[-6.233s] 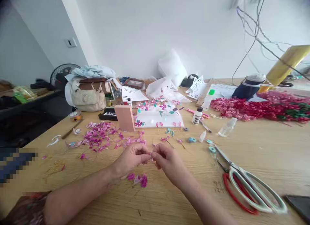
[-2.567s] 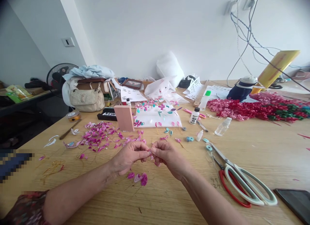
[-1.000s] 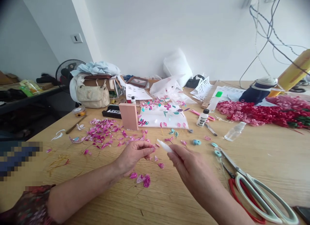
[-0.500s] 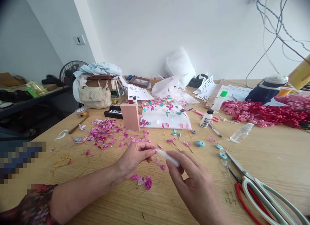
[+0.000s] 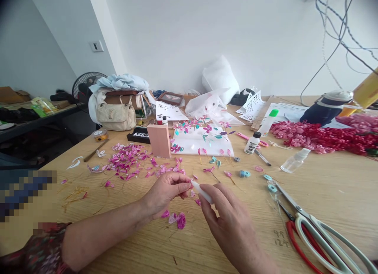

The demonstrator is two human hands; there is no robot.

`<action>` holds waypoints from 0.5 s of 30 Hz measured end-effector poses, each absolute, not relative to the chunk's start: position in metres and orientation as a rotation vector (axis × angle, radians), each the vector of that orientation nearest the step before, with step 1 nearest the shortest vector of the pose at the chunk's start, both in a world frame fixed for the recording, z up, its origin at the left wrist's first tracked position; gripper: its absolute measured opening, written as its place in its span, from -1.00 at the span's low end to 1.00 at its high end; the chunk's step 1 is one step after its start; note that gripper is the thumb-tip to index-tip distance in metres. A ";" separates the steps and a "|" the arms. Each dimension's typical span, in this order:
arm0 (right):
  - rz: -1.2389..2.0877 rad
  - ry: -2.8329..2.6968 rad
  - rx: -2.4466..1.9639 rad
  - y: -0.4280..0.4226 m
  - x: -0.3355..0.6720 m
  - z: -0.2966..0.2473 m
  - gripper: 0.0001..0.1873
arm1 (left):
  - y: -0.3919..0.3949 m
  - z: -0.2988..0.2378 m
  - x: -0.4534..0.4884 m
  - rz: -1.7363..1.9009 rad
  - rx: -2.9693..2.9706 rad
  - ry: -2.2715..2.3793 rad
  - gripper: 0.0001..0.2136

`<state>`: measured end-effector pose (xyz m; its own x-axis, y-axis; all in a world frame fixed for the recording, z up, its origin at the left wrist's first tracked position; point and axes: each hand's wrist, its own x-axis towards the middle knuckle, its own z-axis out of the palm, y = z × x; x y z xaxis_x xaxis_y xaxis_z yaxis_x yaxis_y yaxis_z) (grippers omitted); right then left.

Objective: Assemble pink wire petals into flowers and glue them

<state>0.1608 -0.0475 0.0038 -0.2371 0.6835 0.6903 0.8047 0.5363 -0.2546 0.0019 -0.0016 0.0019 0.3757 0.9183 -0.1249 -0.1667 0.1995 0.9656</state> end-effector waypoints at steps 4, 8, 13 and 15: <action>-0.194 -1.989 -1.215 -0.047 0.160 0.001 -0.84 | -0.003 0.003 0.003 0.908 1.079 0.872 -0.80; -0.162 -2.066 -1.190 -0.046 0.159 0.001 -0.81 | -0.003 0.003 0.003 0.902 1.081 0.856 -0.81; -0.181 -2.055 -1.203 -0.046 0.161 0.002 -0.82 | -0.004 0.004 0.003 0.889 1.073 0.861 -0.79; -0.209 -2.037 -1.214 -0.047 0.162 0.003 -0.82 | -0.003 0.003 0.003 0.890 1.078 0.866 -0.79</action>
